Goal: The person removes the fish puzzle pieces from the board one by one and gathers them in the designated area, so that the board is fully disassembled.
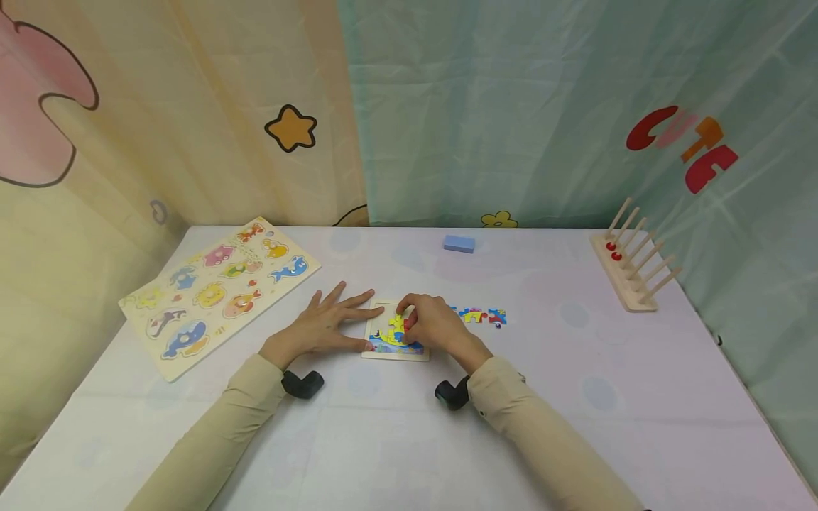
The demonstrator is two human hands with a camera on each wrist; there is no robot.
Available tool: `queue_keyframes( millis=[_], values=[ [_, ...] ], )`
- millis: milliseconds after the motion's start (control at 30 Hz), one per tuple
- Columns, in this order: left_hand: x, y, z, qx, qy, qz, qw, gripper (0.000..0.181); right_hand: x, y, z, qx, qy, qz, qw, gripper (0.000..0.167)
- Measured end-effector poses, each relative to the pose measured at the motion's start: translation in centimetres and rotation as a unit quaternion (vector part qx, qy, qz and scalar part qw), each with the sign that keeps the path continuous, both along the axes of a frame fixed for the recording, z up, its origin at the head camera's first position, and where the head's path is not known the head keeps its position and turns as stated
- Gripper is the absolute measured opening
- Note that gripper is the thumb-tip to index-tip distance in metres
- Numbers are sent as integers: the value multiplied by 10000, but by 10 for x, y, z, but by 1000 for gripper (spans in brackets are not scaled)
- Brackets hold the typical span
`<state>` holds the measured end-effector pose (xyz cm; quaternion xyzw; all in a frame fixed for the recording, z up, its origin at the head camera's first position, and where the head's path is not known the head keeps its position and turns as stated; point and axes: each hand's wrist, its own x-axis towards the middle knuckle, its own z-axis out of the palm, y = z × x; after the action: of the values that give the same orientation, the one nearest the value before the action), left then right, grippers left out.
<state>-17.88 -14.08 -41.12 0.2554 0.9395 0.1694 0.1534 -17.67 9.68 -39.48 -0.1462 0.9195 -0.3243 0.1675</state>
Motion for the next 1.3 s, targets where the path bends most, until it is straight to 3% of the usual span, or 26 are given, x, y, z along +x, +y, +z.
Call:
queue_keyframes(
  millis=[233, 467, 700, 1067, 1300],
  values=[
    [0, 0, -1, -16, 6, -6, 10000, 70, 1, -2, 1, -33, -45, -193, 9998, 43],
    [1, 0, -1, -11, 24, 0, 10000, 70, 4, -1, 1, -95, 244, -93, 9996, 41],
    [0, -1, -2, -32, 81, -34, 10000, 70, 5, 5, -1, -791, 672, 12, 9946, 24],
    [-1, -2, -4, -1, 58, -30, 10000, 70, 4, 8, 1, -1289, 482, 23, 9905, 14],
    [-1, -2, -4, 29, 34, -54, 10000, 70, 4, 16, 0, -1582, 261, -279, 9867, 15]
  ],
)
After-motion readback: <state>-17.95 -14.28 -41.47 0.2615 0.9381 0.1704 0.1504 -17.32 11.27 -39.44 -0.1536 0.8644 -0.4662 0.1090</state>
